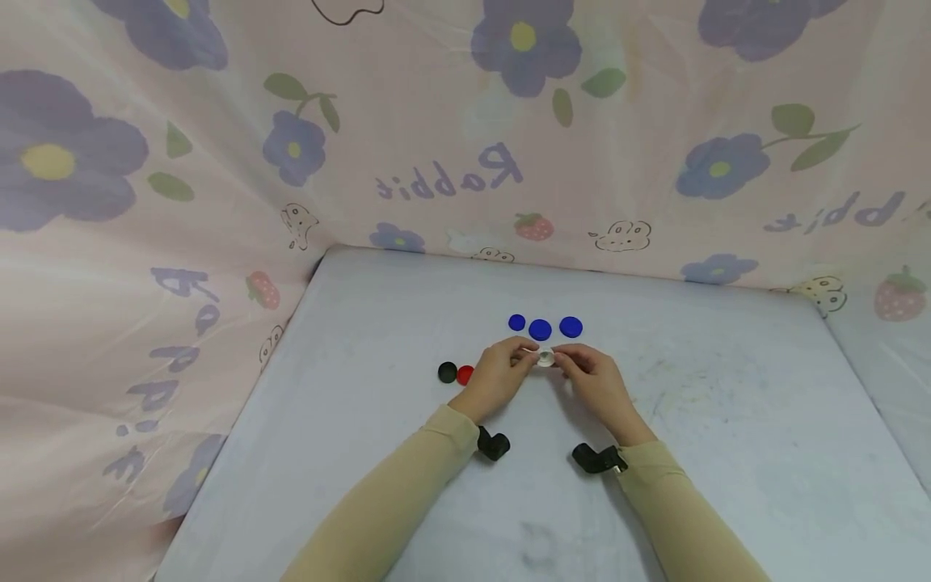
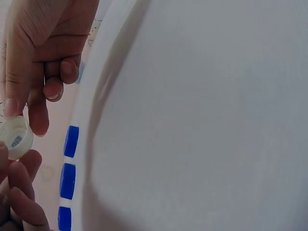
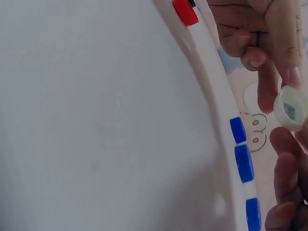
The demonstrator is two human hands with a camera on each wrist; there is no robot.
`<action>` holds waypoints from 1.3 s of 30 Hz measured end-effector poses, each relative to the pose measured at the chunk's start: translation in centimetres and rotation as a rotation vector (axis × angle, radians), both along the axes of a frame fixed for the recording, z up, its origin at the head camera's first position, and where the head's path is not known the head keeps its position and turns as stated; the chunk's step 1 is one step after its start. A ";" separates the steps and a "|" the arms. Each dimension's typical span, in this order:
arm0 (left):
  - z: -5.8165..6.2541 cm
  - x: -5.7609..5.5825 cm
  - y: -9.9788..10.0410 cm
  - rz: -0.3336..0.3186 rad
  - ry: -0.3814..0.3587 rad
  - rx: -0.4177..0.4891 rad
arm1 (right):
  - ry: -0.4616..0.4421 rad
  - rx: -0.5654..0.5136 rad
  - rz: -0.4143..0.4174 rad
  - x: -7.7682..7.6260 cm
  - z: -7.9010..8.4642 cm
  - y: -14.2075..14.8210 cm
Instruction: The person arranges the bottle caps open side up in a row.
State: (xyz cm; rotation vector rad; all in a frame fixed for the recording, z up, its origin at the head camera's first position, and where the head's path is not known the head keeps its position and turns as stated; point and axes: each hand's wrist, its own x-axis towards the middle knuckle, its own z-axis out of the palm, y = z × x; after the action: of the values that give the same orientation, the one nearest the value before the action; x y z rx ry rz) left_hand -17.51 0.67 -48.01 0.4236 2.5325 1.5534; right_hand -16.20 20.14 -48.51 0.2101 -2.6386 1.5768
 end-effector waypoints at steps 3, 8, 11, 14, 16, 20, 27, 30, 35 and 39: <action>0.3 -0.2 -1.0 -0.030 0.017 -0.014 | 0.013 -0.002 0.030 -0.3 0.0 -0.8; 0.6 -0.4 -3.1 -0.075 0.043 -0.060 | -0.007 0.030 0.093 -0.4 0.2 -2.5; 0.9 -0.4 -4.5 -0.082 0.043 -0.091 | -0.029 0.055 0.123 -0.4 0.5 -3.6; 1.3 -0.3 -5.6 -0.083 0.047 -0.120 | -0.033 0.074 0.146 -0.4 0.7 -4.7; 1.5 -0.2 -6.3 -0.086 0.045 -0.138 | -0.030 0.077 0.158 -0.4 0.7 -5.3; 1.5 -0.3 -7.4 -0.102 0.024 -0.144 | -0.029 0.082 0.173 -0.5 0.6 -6.4; 1.1 -0.5 -8.7 -0.102 -0.001 -0.131 | -0.046 0.102 0.188 -0.5 0.4 -7.6; 1.2 -0.6 -8.8 -0.110 -0.001 -0.156 | -0.064 0.103 0.195 -0.4 0.4 -7.7; 1.3 -0.9 -9.0 -0.111 0.068 -0.288 | -0.112 0.113 0.199 -0.2 0.1 -7.7; 1.1 -1.0 -9.3 -0.118 0.105 -0.393 | -0.131 0.136 0.198 -0.1 -0.5 -7.8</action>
State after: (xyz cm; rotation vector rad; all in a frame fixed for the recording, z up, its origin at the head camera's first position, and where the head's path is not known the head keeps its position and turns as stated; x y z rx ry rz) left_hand -18.52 -8.58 -46.95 0.5978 2.7455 0.9830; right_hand -16.32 12.39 -49.05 0.3991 -2.9100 1.5126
